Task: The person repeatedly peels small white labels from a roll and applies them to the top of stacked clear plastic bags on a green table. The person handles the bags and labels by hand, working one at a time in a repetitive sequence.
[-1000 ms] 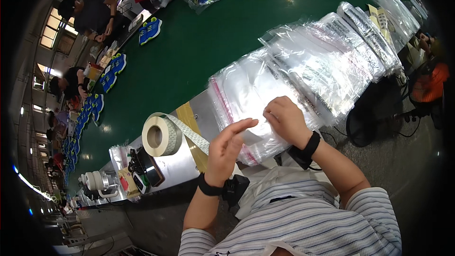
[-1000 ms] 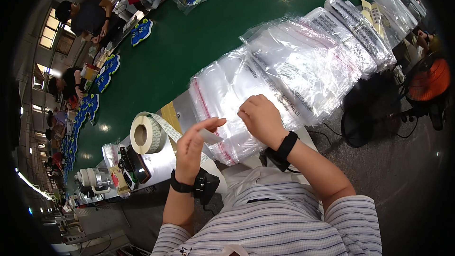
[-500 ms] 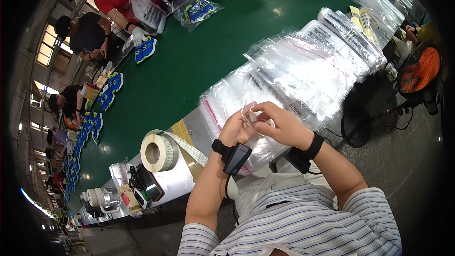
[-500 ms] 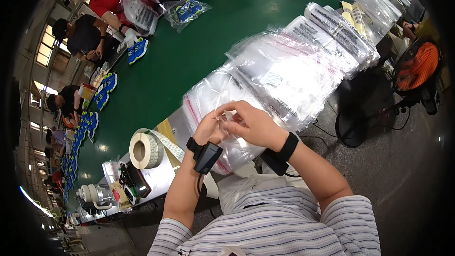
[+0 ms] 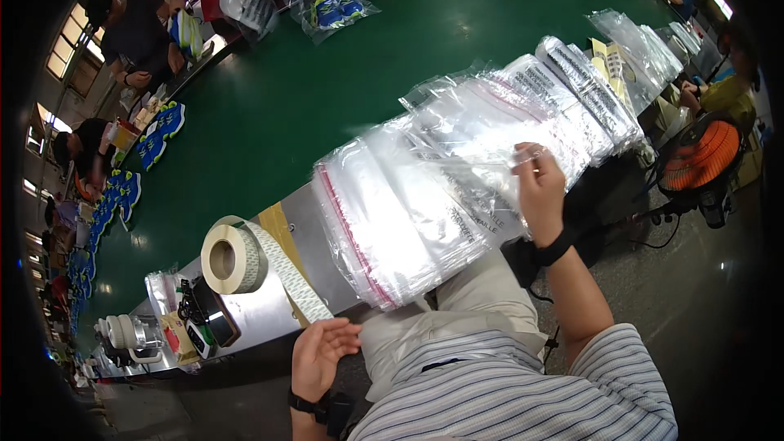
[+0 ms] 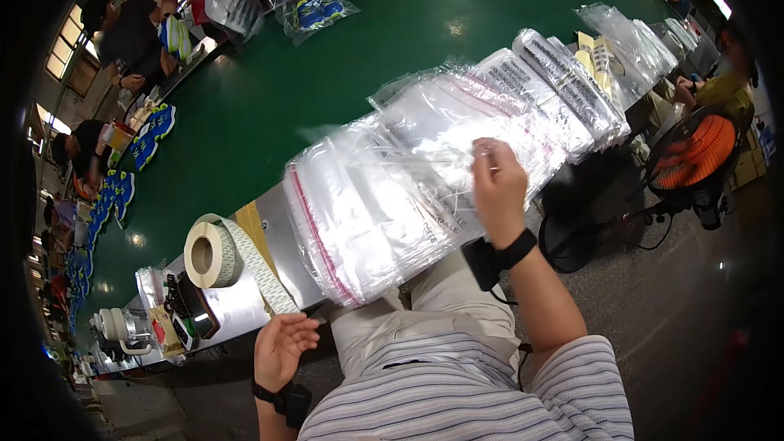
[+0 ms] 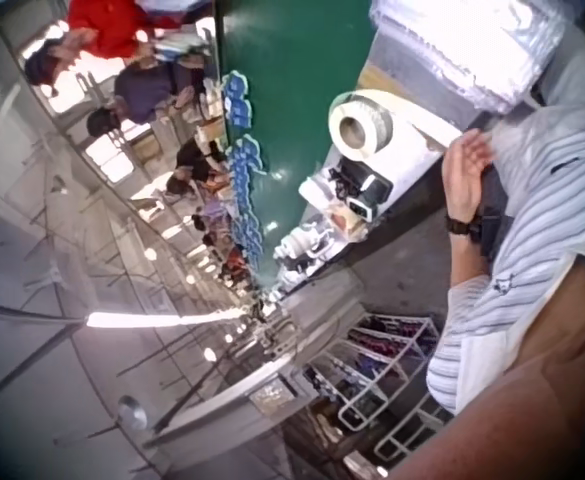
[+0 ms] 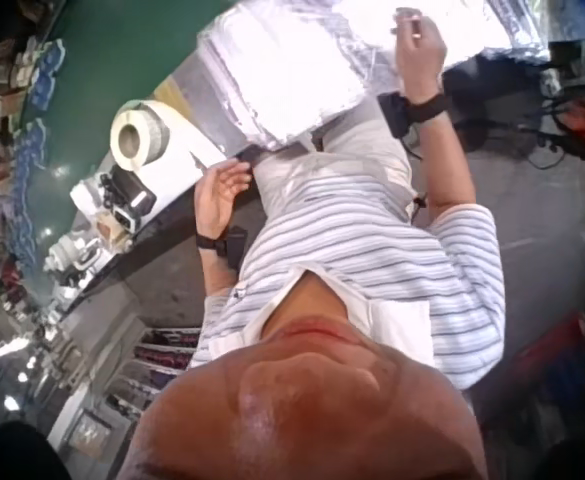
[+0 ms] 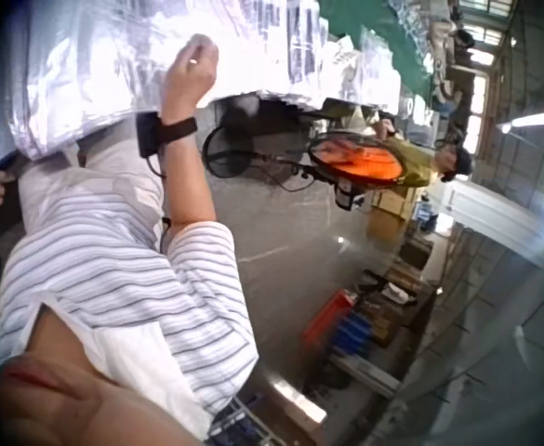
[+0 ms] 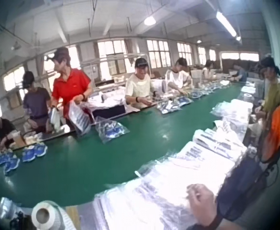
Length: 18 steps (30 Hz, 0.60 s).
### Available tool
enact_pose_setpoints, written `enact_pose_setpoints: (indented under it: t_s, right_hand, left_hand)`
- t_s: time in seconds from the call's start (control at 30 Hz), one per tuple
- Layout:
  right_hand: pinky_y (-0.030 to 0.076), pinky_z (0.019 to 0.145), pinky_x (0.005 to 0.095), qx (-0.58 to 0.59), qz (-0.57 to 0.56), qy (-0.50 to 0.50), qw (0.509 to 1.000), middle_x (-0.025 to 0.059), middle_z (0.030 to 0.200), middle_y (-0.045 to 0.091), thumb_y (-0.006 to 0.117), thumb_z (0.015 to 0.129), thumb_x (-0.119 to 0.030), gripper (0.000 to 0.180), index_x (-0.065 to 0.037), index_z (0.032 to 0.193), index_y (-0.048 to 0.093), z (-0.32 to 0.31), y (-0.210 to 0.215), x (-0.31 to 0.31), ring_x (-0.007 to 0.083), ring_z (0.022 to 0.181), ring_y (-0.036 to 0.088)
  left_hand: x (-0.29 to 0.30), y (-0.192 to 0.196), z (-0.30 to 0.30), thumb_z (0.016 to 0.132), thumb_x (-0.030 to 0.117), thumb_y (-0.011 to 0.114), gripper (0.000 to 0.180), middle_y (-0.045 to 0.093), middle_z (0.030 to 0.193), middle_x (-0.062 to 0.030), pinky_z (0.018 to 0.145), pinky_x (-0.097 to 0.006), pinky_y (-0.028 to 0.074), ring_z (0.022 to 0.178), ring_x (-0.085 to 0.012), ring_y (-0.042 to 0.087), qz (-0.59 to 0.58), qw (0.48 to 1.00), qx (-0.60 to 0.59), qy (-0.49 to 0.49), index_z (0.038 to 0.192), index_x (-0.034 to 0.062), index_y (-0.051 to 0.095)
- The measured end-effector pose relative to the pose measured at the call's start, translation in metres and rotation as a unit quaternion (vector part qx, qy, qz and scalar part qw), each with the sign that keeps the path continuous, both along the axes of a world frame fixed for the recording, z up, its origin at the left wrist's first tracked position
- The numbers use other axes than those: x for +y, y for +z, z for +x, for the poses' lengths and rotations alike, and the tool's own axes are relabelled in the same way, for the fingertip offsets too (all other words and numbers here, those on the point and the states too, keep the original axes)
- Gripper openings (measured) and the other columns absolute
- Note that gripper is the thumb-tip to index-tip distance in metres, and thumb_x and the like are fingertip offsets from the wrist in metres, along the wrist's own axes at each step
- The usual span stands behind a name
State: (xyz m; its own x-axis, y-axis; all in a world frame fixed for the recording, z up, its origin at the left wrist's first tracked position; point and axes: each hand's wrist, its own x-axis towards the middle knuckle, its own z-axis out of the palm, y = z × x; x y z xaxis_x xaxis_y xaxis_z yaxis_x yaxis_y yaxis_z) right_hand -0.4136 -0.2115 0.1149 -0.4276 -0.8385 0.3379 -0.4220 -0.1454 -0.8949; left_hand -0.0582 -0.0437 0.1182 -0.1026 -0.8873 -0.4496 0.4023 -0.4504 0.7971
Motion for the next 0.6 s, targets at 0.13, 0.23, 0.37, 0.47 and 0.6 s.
enact_pose_setpoints:
  t_s: [0.13,0.23,0.37,0.47,0.6]
  right_hand:
    - [0.049,0.07,0.0375,0.378,0.033,-0.112,0.918,0.0124,0.101,0.057,0.058,0.083,-0.008,0.025,-0.006,0.107,0.057,-0.056,-0.008,0.018,0.0301,0.086,0.059]
    - [0.042,0.091,0.0419,0.451,-0.08,-0.026,0.889,0.0131,0.125,0.047,0.063,0.079,-0.014,0.043,-0.008,0.12,0.051,-0.021,0.005,0.036,0.0331,0.114,0.046]
    - [0.015,0.108,0.0581,0.564,0.024,0.197,0.802,0.0075,0.141,0.039,0.07,0.076,-0.028,0.064,-0.013,0.133,0.043,0.028,0.007,0.019,0.0298,0.136,0.025]
    - [0.015,0.103,0.0654,0.536,0.224,0.117,0.805,0.0102,0.146,0.033,0.055,0.087,-0.043,0.064,-0.011,0.139,0.036,-0.01,-0.03,-0.002,0.031,0.137,0.025]
    - [0.024,0.101,0.0612,0.522,0.198,0.029,0.829,0.0161,0.142,0.035,0.045,0.093,-0.046,0.057,-0.007,0.135,0.04,-0.032,-0.04,-0.002,0.0343,0.132,0.032]
  left_hand:
    - [0.049,-0.043,0.015,0.094,0.019,0.049,0.02,0.06,0.069,-0.0085,0.046,-0.02,0.035,0.049,-0.0079,0.044,0.014,0.935,-0.222,0.275,0.087,0.0019,0.056]
    - [0.056,-0.075,0.036,0.095,0.022,0.049,0.02,0.055,0.087,-0.0017,0.054,-0.019,0.036,0.063,-0.0041,0.044,-0.004,0.844,-0.347,0.409,0.106,0.0051,0.053]
    - [0.054,-0.103,0.05,0.097,0.032,0.046,0.033,0.053,0.098,-0.0022,0.079,-0.027,0.039,0.084,-0.0107,0.045,0.016,0.88,-0.361,0.309,0.112,0.0034,0.052]
    - [0.048,-0.1,0.042,0.096,0.025,0.048,0.026,0.058,0.094,-0.0011,0.081,-0.027,0.042,0.088,-0.0096,0.051,0.021,0.961,-0.229,0.154,0.1,0.0015,0.058]
    - [0.047,-0.083,0.026,0.096,0.02,0.048,0.025,0.063,0.095,-0.0064,0.079,-0.028,0.049,0.086,-0.0137,0.061,-0.02,0.948,-0.312,-0.063,0.106,-0.001,0.058]
